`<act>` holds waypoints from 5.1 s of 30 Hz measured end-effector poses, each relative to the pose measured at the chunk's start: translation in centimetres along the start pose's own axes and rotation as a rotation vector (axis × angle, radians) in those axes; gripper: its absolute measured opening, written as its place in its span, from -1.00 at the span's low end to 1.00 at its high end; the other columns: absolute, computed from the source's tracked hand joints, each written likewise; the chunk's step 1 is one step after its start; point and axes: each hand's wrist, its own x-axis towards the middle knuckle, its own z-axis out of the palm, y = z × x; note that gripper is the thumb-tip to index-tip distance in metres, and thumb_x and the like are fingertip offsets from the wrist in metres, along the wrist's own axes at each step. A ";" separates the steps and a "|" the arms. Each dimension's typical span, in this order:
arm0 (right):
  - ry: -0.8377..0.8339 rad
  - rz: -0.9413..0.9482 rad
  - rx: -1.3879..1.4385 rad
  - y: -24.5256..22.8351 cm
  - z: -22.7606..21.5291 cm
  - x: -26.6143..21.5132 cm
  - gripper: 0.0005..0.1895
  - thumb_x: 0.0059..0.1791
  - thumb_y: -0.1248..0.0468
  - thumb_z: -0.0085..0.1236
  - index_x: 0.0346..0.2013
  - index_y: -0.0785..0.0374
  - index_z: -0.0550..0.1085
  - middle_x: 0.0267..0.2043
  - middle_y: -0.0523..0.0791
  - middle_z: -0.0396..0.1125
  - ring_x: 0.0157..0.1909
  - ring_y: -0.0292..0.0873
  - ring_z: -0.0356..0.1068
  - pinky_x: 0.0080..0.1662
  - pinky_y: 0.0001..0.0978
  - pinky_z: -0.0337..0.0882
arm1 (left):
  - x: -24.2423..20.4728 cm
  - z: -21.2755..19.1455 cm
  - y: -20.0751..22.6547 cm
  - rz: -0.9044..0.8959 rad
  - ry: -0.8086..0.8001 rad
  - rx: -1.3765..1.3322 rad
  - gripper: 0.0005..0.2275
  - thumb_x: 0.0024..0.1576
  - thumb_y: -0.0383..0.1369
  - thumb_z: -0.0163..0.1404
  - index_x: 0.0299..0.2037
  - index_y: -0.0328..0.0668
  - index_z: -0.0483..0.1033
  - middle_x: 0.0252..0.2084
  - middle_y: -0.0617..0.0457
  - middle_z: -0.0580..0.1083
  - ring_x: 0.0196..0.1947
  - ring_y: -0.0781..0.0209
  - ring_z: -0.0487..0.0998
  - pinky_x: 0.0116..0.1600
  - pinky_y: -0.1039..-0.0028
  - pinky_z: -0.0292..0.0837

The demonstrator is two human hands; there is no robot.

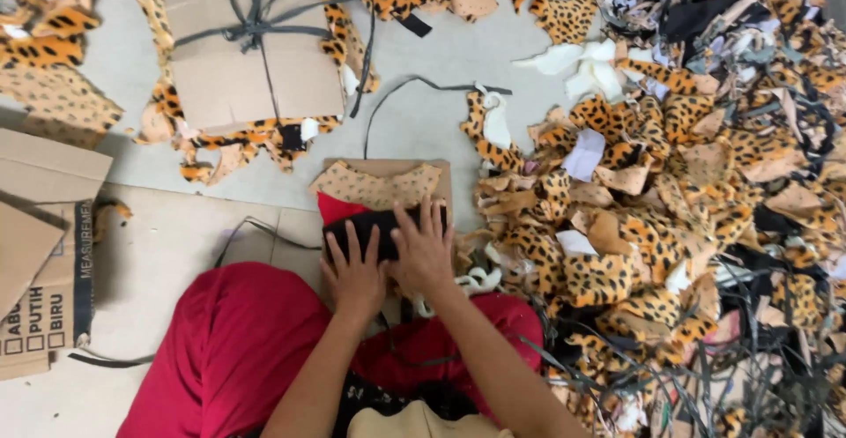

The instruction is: The person sits on the floor and stuffs various pieces of leopard-print fabric, red fabric, and white foam into a small cardboard box. They repeatedly pick up scraps from a large pile, fold or crumple them, and pack them into the box until it is full.

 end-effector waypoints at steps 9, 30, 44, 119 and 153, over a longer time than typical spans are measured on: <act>-0.254 0.095 -0.153 0.9 4.5 0.1 -0.39 0.20 -0.17 -0.54 0.56 -0.23 -0.08 0.63 0.09 -0.52 0.62 0.20 -0.56 0.39 0.46 -0.42 | 0.5 1.3 -0.2 -0.077 -0.291 0.158 -0.40 0.30 -0.07 -0.32 0.53 0.46 -0.33 0.59 -0.05 -0.44 0.51 -0.43 -0.53 0.35 -0.49 -0.41; -0.944 0.814 -0.041 21.3 -14.2 -41.2 -0.43 -0.26 0.05 0.50 0.05 -0.18 0.58 0.12 -0.39 0.52 0.24 -0.28 0.45 0.24 -0.44 0.43 | -0.6 0.1 0.3 0.115 -0.031 0.026 -0.27 0.18 -0.25 -0.10 0.53 0.16 -0.27 0.56 -0.28 -0.38 0.50 -0.45 -0.42 0.33 -0.44 -0.24; 0.400 0.268 -0.656 14.3 -17.1 -18.6 -0.46 -0.02 0.05 0.18 0.29 -0.29 0.41 0.44 -0.03 0.19 0.51 0.19 0.03 0.24 0.60 0.06 | -6.3 -1.6 20.5 0.595 -0.175 -0.096 -0.32 0.25 -0.30 -0.04 0.54 0.11 -0.14 0.57 -0.27 -0.30 0.52 -0.46 -0.41 0.31 -0.50 -0.26; -0.203 0.812 1.682 -6.0 -7.2 -20.0 -0.40 0.08 -0.21 -0.25 0.21 0.13 0.31 -0.35 -0.05 0.35 -0.37 -0.12 0.37 -0.32 -0.30 0.38 | -15.6 -18.6 0.3 -0.325 -0.476 -1.897 -0.43 0.13 -0.53 -0.15 0.43 -0.29 0.17 0.27 -0.23 0.36 0.15 0.00 0.39 0.19 0.28 0.33; 0.194 0.358 0.453 7.2 -2.9 1.4 -0.66 0.13 0.36 0.03 0.22 0.19 0.40 0.13 -0.03 0.27 0.15 -0.06 0.37 0.06 -0.24 0.52 | -4.4 -0.6 5.7 -0.223 -0.624 -0.788 -0.57 0.31 -0.30 -0.22 0.36 -0.34 0.20 0.28 -0.37 0.31 0.25 -0.24 0.42 0.24 0.06 0.49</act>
